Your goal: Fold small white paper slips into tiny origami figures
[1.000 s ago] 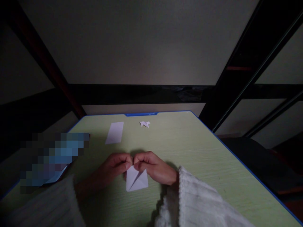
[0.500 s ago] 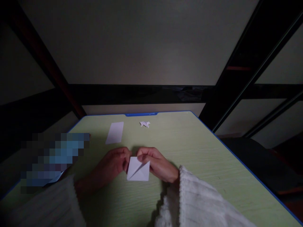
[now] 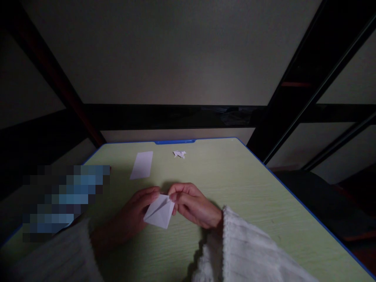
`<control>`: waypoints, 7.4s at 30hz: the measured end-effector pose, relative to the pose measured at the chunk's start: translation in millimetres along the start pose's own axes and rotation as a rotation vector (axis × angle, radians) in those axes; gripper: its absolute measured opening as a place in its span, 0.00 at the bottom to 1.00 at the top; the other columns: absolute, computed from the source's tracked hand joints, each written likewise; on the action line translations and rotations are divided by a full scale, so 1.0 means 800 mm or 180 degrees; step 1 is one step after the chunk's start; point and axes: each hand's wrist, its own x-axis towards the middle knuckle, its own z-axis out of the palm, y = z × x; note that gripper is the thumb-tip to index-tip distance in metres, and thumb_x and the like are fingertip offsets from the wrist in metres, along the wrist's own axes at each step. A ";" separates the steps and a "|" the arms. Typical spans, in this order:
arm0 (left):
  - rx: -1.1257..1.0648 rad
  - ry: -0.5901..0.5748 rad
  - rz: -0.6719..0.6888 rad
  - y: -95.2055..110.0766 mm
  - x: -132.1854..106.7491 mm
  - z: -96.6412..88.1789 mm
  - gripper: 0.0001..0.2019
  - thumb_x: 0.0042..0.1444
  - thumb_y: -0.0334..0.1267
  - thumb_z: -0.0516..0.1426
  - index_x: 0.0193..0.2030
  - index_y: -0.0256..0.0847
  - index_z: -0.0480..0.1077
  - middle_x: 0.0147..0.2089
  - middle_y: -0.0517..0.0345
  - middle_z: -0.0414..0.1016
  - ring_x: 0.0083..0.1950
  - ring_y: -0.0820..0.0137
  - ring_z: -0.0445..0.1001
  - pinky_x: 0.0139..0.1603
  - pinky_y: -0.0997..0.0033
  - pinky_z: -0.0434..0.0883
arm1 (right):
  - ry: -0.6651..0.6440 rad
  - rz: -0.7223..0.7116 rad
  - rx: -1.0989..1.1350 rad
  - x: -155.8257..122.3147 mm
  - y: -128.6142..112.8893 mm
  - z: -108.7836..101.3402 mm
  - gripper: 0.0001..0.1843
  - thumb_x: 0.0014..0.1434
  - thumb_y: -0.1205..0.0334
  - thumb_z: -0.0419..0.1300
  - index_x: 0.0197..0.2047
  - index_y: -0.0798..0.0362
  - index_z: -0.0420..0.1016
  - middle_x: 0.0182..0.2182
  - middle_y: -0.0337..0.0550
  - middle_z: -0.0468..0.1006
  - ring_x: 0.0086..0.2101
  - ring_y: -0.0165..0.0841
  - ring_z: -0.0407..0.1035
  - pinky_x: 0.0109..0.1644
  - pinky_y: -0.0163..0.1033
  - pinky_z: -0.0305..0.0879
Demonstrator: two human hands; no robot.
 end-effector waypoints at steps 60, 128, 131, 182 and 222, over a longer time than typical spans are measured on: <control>0.0880 0.0184 0.0771 0.003 0.014 -0.011 0.11 0.42 0.41 0.55 0.19 0.36 0.61 0.15 0.66 0.61 0.15 0.80 0.57 0.15 0.80 0.53 | 0.0558 -0.0004 -0.1273 0.006 0.002 -0.008 0.07 0.41 0.65 0.62 0.24 0.60 0.70 0.15 0.35 0.72 0.17 0.22 0.65 0.20 0.27 0.59; 0.0637 0.0960 0.1237 0.013 0.011 -0.005 0.06 0.41 0.36 0.56 0.26 0.36 0.64 0.14 0.69 0.64 0.15 0.79 0.64 0.15 0.83 0.59 | 0.0465 -0.0302 -0.1184 0.005 0.000 -0.011 0.05 0.39 0.76 0.56 0.22 0.58 0.66 0.19 0.36 0.70 0.17 0.20 0.58 0.19 0.26 0.49; 0.0680 0.0946 0.1360 0.013 0.009 -0.002 0.05 0.40 0.34 0.57 0.24 0.36 0.63 0.12 0.70 0.62 0.14 0.80 0.62 0.15 0.84 0.59 | 0.0396 -0.0209 -0.0886 0.005 0.002 -0.012 0.05 0.42 0.73 0.54 0.26 0.57 0.65 0.18 0.35 0.70 0.18 0.22 0.62 0.19 0.27 0.51; 0.1405 0.0350 0.1747 0.009 0.007 -0.007 0.07 0.42 0.30 0.54 0.25 0.40 0.74 0.31 0.58 0.72 0.33 0.72 0.69 0.29 0.79 0.65 | 0.1084 -0.0348 -0.0798 0.009 0.002 -0.010 0.10 0.40 0.61 0.62 0.19 0.58 0.66 0.14 0.32 0.63 0.18 0.22 0.57 0.22 0.29 0.50; 0.1208 0.0017 0.0954 0.005 0.007 -0.004 0.12 0.42 0.34 0.55 0.35 0.34 0.71 0.19 0.63 0.69 0.16 0.79 0.64 0.16 0.81 0.62 | 0.1170 -0.0224 -0.1352 0.008 0.003 -0.007 0.14 0.39 0.56 0.62 0.21 0.58 0.64 0.16 0.33 0.64 0.17 0.21 0.56 0.19 0.29 0.49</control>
